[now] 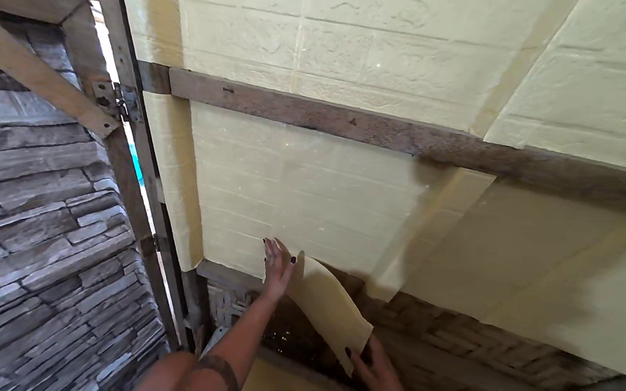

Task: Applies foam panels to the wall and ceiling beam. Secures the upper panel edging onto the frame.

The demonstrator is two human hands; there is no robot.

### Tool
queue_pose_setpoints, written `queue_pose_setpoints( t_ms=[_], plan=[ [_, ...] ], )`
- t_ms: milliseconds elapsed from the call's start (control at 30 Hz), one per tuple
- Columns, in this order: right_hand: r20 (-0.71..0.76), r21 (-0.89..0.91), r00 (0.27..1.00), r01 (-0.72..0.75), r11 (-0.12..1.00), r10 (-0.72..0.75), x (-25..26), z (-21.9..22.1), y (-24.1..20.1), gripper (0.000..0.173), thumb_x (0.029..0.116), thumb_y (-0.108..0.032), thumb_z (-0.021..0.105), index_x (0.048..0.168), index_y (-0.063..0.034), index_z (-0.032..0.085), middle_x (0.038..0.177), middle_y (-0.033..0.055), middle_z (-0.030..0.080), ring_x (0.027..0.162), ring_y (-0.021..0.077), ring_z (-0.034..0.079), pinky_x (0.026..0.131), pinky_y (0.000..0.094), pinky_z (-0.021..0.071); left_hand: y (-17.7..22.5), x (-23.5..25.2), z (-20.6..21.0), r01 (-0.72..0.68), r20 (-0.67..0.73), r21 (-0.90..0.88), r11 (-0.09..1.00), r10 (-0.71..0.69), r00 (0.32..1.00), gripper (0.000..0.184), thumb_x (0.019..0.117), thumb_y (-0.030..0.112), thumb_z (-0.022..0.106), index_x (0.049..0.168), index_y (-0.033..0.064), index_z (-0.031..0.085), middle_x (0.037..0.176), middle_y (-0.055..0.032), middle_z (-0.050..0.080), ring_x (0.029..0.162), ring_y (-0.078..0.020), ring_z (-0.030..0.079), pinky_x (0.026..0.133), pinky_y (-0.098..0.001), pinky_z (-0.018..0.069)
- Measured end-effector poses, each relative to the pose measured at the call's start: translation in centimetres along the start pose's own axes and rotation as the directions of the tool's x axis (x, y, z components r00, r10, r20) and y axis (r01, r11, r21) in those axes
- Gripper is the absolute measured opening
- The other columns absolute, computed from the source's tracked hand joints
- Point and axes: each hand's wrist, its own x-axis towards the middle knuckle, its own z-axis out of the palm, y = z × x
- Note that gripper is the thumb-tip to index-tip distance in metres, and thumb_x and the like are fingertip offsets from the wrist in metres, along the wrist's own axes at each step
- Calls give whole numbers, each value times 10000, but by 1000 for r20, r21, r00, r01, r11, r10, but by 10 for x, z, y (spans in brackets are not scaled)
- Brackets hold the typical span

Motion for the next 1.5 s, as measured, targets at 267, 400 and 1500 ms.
queue_pose_setpoints(
  t_ms=[267, 400, 1500],
  plan=[
    [-1, -1, 1000, -25, 1000, 25, 1, 3, 4, 627, 955, -206, 694, 1460, 62, 436, 1346, 283, 573, 1142, 323, 659, 973, 472, 558, -3, 3, 2, 98, 87, 30, 995, -100, 991, 988, 1010, 635, 389, 1605, -79, 52, 1668, -319, -56, 1565, -450, 15, 1227, -664, 108],
    [-7, -24, 999, -37, 999, 37, 2, 2, 2, 636, 944, -194, 705, 1459, 65, 436, 1337, 282, 586, 1146, 340, 662, 983, 506, 552, 0, 6, 2, 109, 109, 34, 994, -112, 988, 984, 1012, 593, 415, 1600, -88, 17, 1660, -333, -71, 1561, -463, -16, 1219, -687, 77],
    [-56, 91, 998, -25, 996, 30, 11, 2, -5, 716, 911, -211, 656, 1493, 66, 345, 1318, 180, 617, 1141, 128, 657, 946, 295, 571, -7, -32, -7, 344, 218, 236, 909, -394, 893, 848, 1060, 436, 485, 1644, 48, 7, 1714, -177, -63, 1587, -334, 58, 1242, -588, 199]
  ],
)
